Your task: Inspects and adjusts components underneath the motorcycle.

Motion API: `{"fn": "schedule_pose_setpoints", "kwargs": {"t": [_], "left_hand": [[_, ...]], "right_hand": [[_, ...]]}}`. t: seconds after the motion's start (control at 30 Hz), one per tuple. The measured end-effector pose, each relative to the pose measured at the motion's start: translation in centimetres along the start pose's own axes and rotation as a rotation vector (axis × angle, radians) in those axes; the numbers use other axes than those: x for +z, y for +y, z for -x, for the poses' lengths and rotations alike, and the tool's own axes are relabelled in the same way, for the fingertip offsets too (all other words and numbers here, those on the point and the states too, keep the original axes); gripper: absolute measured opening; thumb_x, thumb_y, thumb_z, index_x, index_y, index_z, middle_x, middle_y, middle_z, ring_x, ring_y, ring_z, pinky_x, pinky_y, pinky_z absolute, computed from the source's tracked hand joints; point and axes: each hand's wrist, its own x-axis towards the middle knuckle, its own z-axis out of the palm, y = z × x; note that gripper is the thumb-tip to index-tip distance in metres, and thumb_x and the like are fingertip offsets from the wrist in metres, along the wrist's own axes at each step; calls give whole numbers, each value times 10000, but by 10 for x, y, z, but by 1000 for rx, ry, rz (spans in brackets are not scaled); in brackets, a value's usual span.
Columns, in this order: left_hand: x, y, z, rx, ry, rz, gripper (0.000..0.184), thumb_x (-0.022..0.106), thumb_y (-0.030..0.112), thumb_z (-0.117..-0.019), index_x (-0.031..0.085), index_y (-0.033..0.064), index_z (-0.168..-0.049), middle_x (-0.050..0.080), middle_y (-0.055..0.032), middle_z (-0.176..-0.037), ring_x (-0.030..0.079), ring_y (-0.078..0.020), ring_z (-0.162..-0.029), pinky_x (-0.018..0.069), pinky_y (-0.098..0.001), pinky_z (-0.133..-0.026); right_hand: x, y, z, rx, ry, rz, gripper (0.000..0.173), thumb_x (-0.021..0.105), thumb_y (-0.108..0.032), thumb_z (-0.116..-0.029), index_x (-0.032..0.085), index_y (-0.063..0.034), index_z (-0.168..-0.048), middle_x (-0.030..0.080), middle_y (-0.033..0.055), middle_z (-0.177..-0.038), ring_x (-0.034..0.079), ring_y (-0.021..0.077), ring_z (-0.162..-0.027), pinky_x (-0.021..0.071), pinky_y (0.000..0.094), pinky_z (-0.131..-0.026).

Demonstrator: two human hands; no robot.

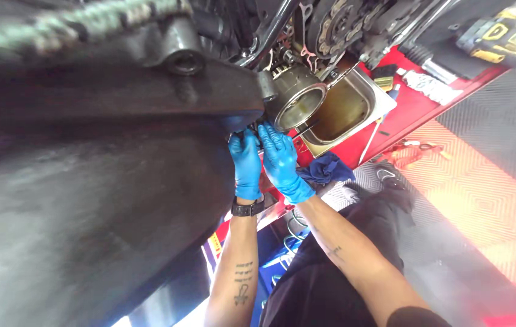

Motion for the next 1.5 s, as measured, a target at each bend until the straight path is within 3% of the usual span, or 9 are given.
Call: {"fn": "schedule_pose_setpoints", "kwargs": {"t": [0.2, 0.47, 0.57, 0.67, 0.77, 0.87, 1.17, 1.33, 1.5], "left_hand": [[-1, 2, 1, 3, -6, -21, 248, 474, 16, -1024, 597, 63, -814, 579, 70, -620, 596, -21, -586, 552, -209, -629], [0, 1, 1, 13, 16, -23, 239, 487, -3, -1016, 608, 44, -815, 583, 59, -615, 594, -28, -579, 550, -210, -616], [0, 3, 3, 26, 14, -38, 240, 494, -3, -1014, 625, 50, -820, 585, 72, -633, 588, -14, -592, 541, -195, -629], [3, 10, 4, 24, 20, -45, 232, 503, -7, -1017, 635, 49, -835, 608, 87, -668, 607, 13, -640, 549, -176, -668], [-1, 6, 2, 19, 17, -79, 194, 549, 22, -1017, 675, 31, -869, 665, 48, -735, 651, -16, -719, 570, -212, -718], [-5, 5, 1, -3, -1, -77, 175, 556, 32, -1019, 689, 19, -906, 691, 22, -781, 674, -39, -773, 583, -233, -770], [-6, 8, 3, -6, -47, -6, 218, 487, 25, -1034, 676, 33, -924, 669, 52, -761, 652, -26, -734, 572, -215, -738], [-3, 9, 3, -23, -3, -2, 217, 508, 5, -1021, 670, 45, -883, 684, 48, -777, 668, -25, -772, 577, -221, -768], [-3, 6, 3, 4, 5, -3, 204, 506, 2, -1019, 672, 35, -904, 690, 51, -798, 671, -19, -791, 577, -216, -784]], "right_hand": [[9, -10, -3, 199, 59, -245, 291, 578, 59, -935, 776, -3, -1140, 752, 178, -1142, 721, 284, -1057, 556, 380, -974], [7, -15, -10, 262, 70, -336, 251, 607, 54, -928, 775, 26, -1113, 759, 184, -1100, 727, 272, -1047, 565, 364, -975], [9, -19, -18, 360, 54, -274, 199, 661, -32, -933, 779, 30, -1080, 765, 173, -1005, 735, 244, -957, 581, 334, -915], [1, -23, -32, 484, -111, -201, 226, 635, -188, -994, 779, -14, -1001, 750, 133, -936, 724, 222, -916, 581, 374, -875], [-4, -28, -41, 557, -222, -192, 269, 597, -251, -1021, 773, -51, -1053, 744, 125, -1003, 709, 228, -1002, 560, 410, -935], [-1, -31, -38, 537, -177, -187, 261, 595, -224, -1014, 767, -35, -1063, 737, 148, -1028, 695, 255, -1041, 543, 410, -966], [12, -31, -25, 485, 50, -293, 209, 631, -121, -968, 774, 19, -1029, 743, 165, -970, 703, 248, -972, 546, 365, -940], [3, -34, -43, 556, -141, -189, 259, 604, -204, -1009, 776, -34, -915, 738, 131, -902, 715, 233, -918, 565, 403, -881], [-3, -39, -51, 613, -241, -119, 297, 557, -220, -1028, 781, -31, -984, 746, 152, -924, 722, 271, -945, 563, 435, -896]]}}
